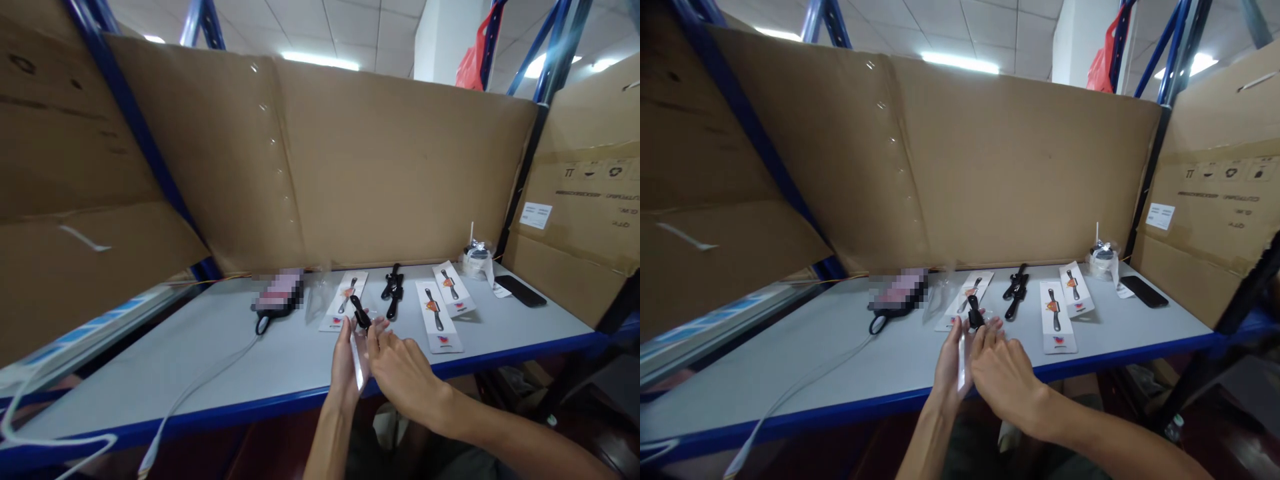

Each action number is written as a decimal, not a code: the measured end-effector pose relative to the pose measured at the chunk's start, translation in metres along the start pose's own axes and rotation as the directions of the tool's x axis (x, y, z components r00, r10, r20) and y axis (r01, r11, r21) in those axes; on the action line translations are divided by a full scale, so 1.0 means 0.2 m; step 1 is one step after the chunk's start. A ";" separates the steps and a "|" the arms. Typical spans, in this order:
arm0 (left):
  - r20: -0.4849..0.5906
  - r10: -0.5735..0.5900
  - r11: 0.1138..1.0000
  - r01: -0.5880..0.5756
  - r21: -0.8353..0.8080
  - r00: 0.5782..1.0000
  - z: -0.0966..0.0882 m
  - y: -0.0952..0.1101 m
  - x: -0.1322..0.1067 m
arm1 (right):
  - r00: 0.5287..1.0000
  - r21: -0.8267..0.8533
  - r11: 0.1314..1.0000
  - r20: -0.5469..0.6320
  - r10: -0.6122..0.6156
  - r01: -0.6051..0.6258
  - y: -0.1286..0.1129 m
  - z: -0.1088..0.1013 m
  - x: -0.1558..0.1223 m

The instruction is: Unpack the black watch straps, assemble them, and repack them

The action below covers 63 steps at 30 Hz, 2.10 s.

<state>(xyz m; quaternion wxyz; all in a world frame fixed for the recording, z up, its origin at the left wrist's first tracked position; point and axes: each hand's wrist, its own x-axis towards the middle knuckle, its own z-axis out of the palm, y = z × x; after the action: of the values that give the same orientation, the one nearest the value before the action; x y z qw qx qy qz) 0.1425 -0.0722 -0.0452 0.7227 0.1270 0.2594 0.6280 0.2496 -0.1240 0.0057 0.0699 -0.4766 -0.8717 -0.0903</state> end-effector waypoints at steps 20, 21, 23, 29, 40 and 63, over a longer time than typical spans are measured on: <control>-0.088 -0.039 0.998 0.042 0.041 0.995 0.02 0.03 -0.03 | 0.999 0.276 0.960 -0.022 -0.036 0.040 0.03 -0.06 0.02; -0.094 -0.049 0.997 0.055 0.058 0.994 0.01 0.03 -0.03 | 0.999 0.303 0.952 -0.023 -0.033 0.039 0.04 -0.05 0.02; -0.096 -0.058 0.993 0.067 0.096 0.994 -0.01 0.03 -0.02 | 0.999 0.339 0.940 -0.025 -0.033 0.040 0.05 -0.04 0.01; -0.041 -0.040 0.996 0.043 0.073 0.998 -0.05 0.04 0.00 | 0.985 0.461 0.881 -0.168 -0.029 0.104 0.12 -0.01 -0.06; -0.016 -0.036 0.998 0.036 -0.044 0.999 -0.01 0.04 0.00 | 0.915 0.079 0.992 -0.384 0.125 -0.102 0.46 0.44 -0.48; 0.055 -0.078 0.992 0.082 -0.093 0.995 -0.06 0.04 0.03 | 0.715 0.746 -0.479 0.633 0.295 -0.462 0.49 0.40 -0.61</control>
<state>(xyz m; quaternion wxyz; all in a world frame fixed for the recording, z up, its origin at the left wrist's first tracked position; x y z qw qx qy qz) 0.1308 -0.0669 -0.0520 0.7589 0.0982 0.2155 0.6066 0.3952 -0.1531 -0.0884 0.3915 -0.5180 -0.3381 0.6813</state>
